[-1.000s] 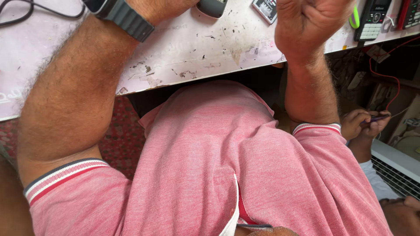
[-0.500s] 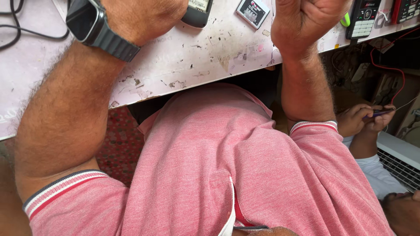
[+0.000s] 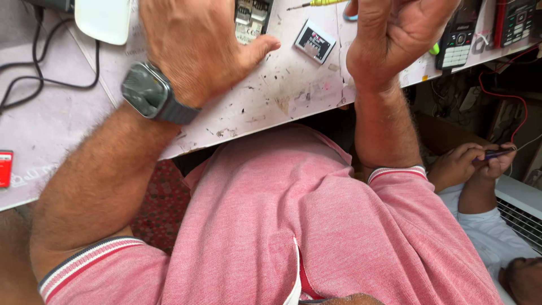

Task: The person uses a screwdriver to manipulate the internal components of a mobile phone with the back cover removed. They repeatedly probe the battery connector area and then handle a small rectangular component, possibly a SIM card or memory module, before placing it back into the phone.

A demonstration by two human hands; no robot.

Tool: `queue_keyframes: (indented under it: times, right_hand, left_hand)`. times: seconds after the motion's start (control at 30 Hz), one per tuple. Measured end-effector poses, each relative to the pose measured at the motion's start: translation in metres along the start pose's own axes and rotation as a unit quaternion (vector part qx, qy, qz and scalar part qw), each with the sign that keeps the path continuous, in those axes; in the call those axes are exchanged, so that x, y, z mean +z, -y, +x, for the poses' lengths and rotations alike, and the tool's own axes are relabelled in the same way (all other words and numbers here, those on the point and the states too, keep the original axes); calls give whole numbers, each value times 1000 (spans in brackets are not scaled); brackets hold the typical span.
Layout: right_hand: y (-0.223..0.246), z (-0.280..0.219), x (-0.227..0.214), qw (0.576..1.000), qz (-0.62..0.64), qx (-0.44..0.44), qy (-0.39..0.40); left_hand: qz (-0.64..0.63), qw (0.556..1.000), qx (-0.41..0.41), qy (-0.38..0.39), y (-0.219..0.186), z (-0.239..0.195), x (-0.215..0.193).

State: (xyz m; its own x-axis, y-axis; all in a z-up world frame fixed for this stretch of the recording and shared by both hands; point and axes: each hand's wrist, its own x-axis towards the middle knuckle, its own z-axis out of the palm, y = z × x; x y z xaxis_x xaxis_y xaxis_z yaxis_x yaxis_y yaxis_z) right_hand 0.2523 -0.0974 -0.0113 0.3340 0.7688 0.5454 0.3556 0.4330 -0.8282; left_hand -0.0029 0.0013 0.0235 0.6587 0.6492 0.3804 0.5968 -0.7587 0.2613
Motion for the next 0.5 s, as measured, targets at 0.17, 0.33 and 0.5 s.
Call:
queue_keyframes:
  times: [0.17,0.33,0.5]
  right_hand:
    - [4,1,-2,999,-41,-2,0]
    - [-4,0,-4,1000,-18,-19,2]
    - [-4,-3,-5,1000,-13,-4,-2]
  left_hand:
    - [-65,997,-24,43,-8,3,-3]
    - [-68,997,-24,37,-8,2,-2]
    - [-87,995,-20,39,-5,2,-3]
